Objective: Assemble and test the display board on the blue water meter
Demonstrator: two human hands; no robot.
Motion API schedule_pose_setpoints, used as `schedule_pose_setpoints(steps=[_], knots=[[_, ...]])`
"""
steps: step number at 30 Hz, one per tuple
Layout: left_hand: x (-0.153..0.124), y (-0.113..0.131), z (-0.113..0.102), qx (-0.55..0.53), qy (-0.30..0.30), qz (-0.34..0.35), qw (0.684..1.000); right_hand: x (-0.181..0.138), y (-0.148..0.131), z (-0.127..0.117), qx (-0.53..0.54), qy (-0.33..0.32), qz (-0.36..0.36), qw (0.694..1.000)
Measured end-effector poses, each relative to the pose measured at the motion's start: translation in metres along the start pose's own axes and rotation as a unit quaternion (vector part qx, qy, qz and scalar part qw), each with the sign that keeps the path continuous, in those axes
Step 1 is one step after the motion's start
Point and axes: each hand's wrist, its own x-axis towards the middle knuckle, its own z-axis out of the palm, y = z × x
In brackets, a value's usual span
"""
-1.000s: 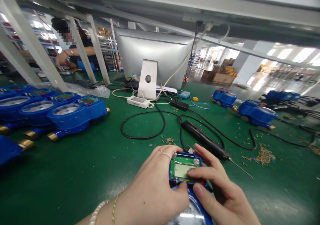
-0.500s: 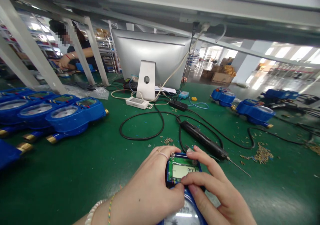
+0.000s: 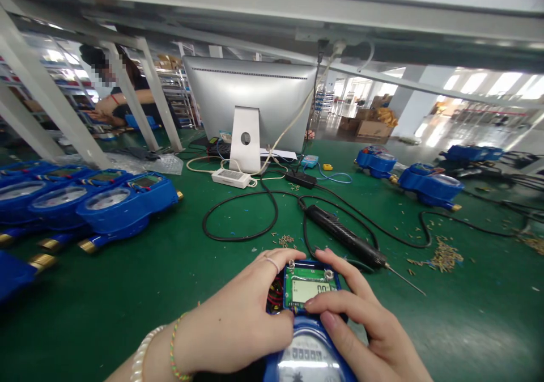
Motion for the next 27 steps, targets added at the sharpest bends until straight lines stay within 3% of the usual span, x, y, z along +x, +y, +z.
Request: schedule_pose_setpoints(steps=[10,13,20,23,27], knots=[[0.001,0.0,-0.02,-0.029,-0.074,0.012,0.997,-0.001,0.0,0.001,0.02,0.014,0.018,1.0],[0.0,0.0,-0.017,-0.015,-0.059,0.012,0.998,-0.003,0.001,0.001,0.019,0.013,0.017,1.0],[0.003,0.008,0.003,-0.006,0.038,-0.025,0.999,-0.003,-0.003,0.003,0.027,0.016,0.025,0.999],[0.006,0.009,0.006,-0.079,0.025,-0.036,0.996,-0.003,-0.004,0.002,0.059,0.01,0.044,0.997],[0.006,0.009,0.007,-0.118,0.005,-0.06,0.991,-0.007,0.002,-0.002,0.204,0.015,0.037,0.978]])
